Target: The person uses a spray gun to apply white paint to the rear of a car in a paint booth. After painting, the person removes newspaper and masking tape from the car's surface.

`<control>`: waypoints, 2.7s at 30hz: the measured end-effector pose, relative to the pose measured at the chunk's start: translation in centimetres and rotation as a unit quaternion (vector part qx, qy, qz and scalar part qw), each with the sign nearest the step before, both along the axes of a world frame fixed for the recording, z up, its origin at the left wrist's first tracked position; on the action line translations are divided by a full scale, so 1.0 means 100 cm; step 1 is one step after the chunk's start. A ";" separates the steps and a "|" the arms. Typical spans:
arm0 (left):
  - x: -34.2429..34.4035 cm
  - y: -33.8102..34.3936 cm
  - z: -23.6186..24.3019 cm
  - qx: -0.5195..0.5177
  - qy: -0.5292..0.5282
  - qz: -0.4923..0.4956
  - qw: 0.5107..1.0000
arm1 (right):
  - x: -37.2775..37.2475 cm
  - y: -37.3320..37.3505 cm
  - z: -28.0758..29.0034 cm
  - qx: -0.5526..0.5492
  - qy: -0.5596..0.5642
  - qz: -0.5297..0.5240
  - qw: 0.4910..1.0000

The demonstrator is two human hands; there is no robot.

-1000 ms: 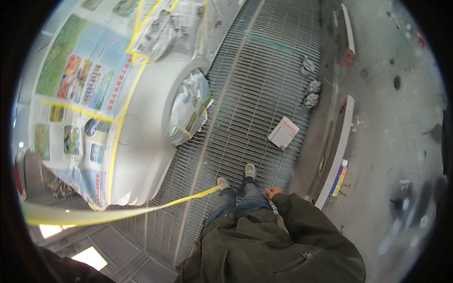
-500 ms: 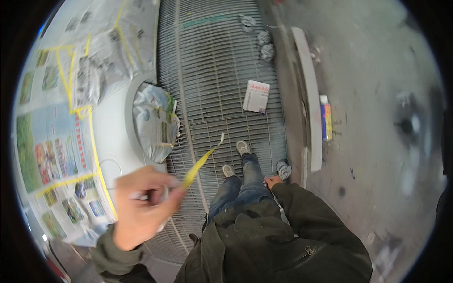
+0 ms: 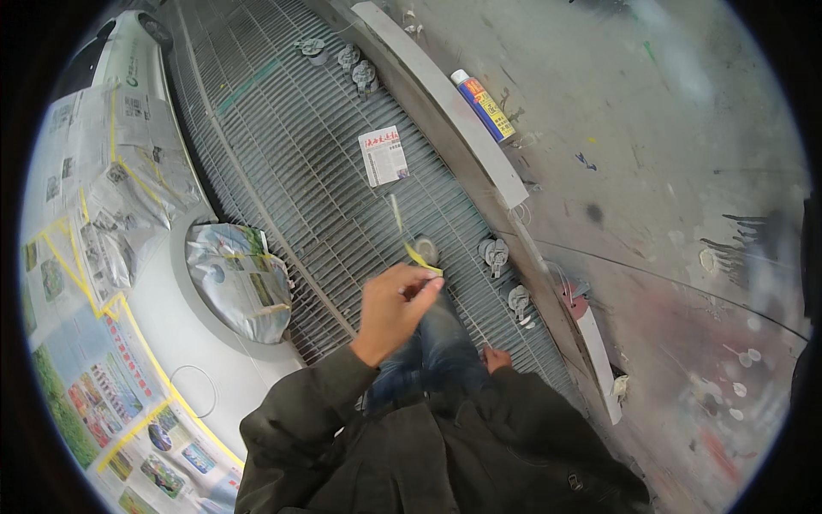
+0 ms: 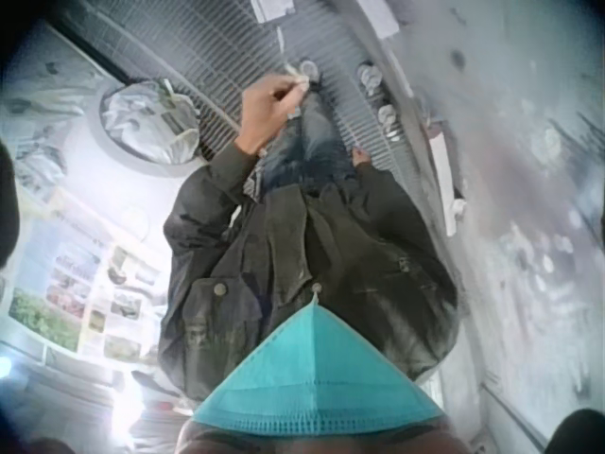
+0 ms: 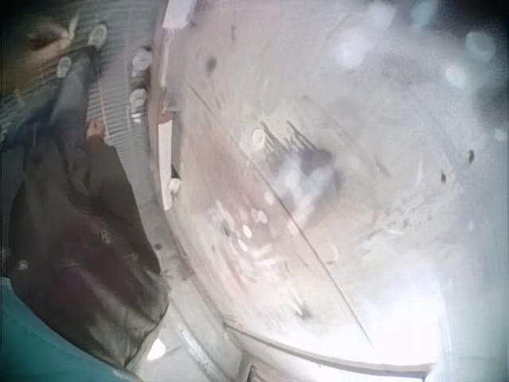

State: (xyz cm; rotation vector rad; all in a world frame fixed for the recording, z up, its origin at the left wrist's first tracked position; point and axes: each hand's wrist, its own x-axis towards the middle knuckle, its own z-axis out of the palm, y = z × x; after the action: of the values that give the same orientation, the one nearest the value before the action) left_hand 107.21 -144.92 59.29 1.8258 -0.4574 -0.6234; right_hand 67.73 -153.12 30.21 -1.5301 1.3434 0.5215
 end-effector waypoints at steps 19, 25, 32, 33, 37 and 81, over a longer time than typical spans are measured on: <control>-0.111 -0.117 -0.319 0.126 -0.071 0.204 0.968 | -0.175 -0.097 0.042 -0.006 0.104 0.210 0.972; -0.090 -0.152 -0.323 0.180 -0.119 0.122 0.969 | -0.225 -0.137 -0.002 -0.024 0.103 0.226 0.968; -0.084 -0.185 -0.355 0.294 -0.222 0.026 0.929 | -0.165 -0.144 -0.013 -0.059 0.101 0.288 0.950; -0.084 -0.189 -0.359 0.288 -0.223 0.042 0.930 | -0.153 -0.147 -0.014 -0.062 0.102 0.303 0.946; -0.080 -0.204 -0.354 0.259 -0.240 0.055 0.934 | -0.108 -0.157 -0.022 -0.073 0.099 0.335 0.934; 0.171 0.331 -0.029 0.019 -0.034 0.577 0.816 | 0.627 0.117 0.157 0.196 -0.266 0.354 0.875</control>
State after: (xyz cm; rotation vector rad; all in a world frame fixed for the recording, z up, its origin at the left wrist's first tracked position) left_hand 124.29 -111.82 56.35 1.7764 0.6397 0.2905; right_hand 130.45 -141.42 45.86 -1.6249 0.1996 0.6988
